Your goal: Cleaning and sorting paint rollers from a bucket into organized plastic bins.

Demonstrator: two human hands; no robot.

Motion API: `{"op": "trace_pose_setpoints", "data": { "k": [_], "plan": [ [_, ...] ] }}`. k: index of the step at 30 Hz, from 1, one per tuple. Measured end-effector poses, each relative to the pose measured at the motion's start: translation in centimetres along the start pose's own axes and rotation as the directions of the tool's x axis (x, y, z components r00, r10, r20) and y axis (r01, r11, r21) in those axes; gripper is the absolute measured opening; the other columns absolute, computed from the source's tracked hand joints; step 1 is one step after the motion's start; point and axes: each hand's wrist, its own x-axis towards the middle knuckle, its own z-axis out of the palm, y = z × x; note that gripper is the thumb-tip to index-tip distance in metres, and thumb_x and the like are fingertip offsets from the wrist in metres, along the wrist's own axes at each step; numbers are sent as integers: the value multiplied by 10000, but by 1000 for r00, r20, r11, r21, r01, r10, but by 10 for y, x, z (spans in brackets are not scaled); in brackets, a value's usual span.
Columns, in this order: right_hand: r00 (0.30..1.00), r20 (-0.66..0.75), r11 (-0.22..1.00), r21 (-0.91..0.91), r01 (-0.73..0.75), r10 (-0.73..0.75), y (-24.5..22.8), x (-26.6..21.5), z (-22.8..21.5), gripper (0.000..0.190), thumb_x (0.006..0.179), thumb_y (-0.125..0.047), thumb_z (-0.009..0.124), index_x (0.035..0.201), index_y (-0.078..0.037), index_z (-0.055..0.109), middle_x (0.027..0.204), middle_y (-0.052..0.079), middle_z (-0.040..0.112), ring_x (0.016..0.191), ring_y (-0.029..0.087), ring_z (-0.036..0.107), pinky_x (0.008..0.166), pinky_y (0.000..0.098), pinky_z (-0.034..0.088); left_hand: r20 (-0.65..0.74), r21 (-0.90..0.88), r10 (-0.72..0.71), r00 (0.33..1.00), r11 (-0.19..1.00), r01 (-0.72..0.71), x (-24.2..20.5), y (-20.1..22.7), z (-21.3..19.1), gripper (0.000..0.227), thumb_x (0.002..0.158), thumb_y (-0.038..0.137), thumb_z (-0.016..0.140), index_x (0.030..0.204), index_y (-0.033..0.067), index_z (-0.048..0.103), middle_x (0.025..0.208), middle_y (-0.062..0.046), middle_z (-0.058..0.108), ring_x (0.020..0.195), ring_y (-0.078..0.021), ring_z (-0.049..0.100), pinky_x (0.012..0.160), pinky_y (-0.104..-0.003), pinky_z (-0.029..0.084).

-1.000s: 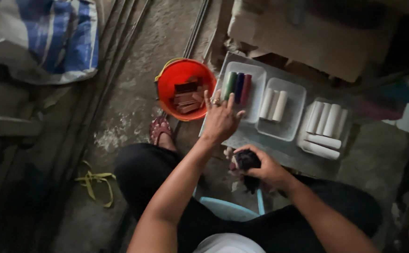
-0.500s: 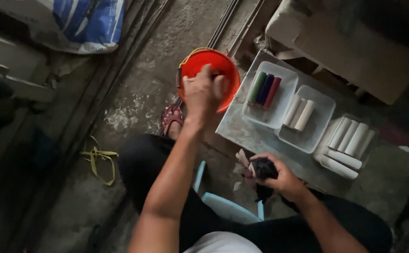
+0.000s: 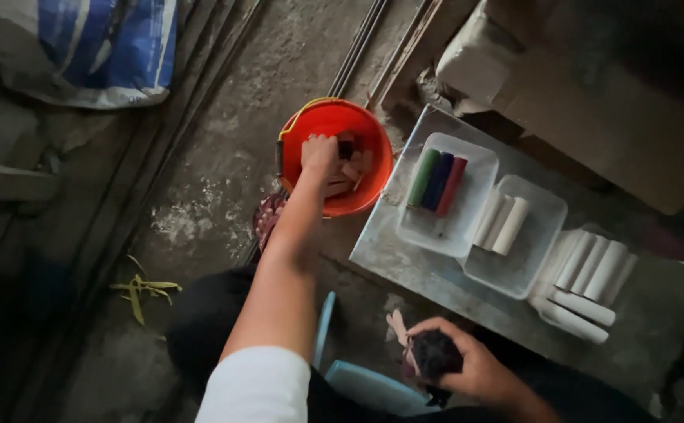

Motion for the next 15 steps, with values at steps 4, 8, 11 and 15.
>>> {"op": "trace_pose_setpoints", "data": {
  "k": [4, 8, 11, 15],
  "plan": [
    [987, 42, 988, 17, -156, 156, -26, 0, -4, 605, 678, -40, 895, 1228, -198, 698, 1089, 60, 885, 1020, 134, 814, 955, 270, 580, -88, -140, 40, 995, 989, -52, 46, -22, 67, 289, 922, 141, 518, 1013, 85, 787, 958, -165, 766, 901, -402, 736, 810, -533, 584],
    [958, 104, 953, 114, -280, 269, -29, 2, -9, 576, 726, -62, 924, 1247, -161, 700, 1050, 77, 864, 994, 155, 791, 970, 281, 544, -71, -506, -24, 997, 862, -15, 24, -8, 29, 465, 940, 310, 525, 1354, 99, 542, 1306, -219, 599, 1196, -418, 561, 1042, -510, 421],
    [957, 133, 937, 210, -280, 257, -23, 2, -10, 568, 750, -68, 921, 1262, -133, 682, 1085, 127, 857, 1022, 194, 799, 983, 305, 544, -103, -515, -8, 995, 856, -47, 35, -15, 34, 457, 982, 461, 506, 1336, 180, 574, 1303, -184, 611, 1183, -399, 557, 1039, -486, 401],
    [970, 121, 969, 104, -223, 210, -20, 2, -10, 557, 756, -130, 934, 1249, -171, 680, 1082, 81, 869, 1019, 162, 803, 975, 294, 527, -103, -89, 258, 961, 959, -267, 48, -28, 50, 760, 669, 348, 830, 1390, 254, 608, 1348, -215, 624, 1260, -409, 576, 1114, -472, 426]
  ]
}}
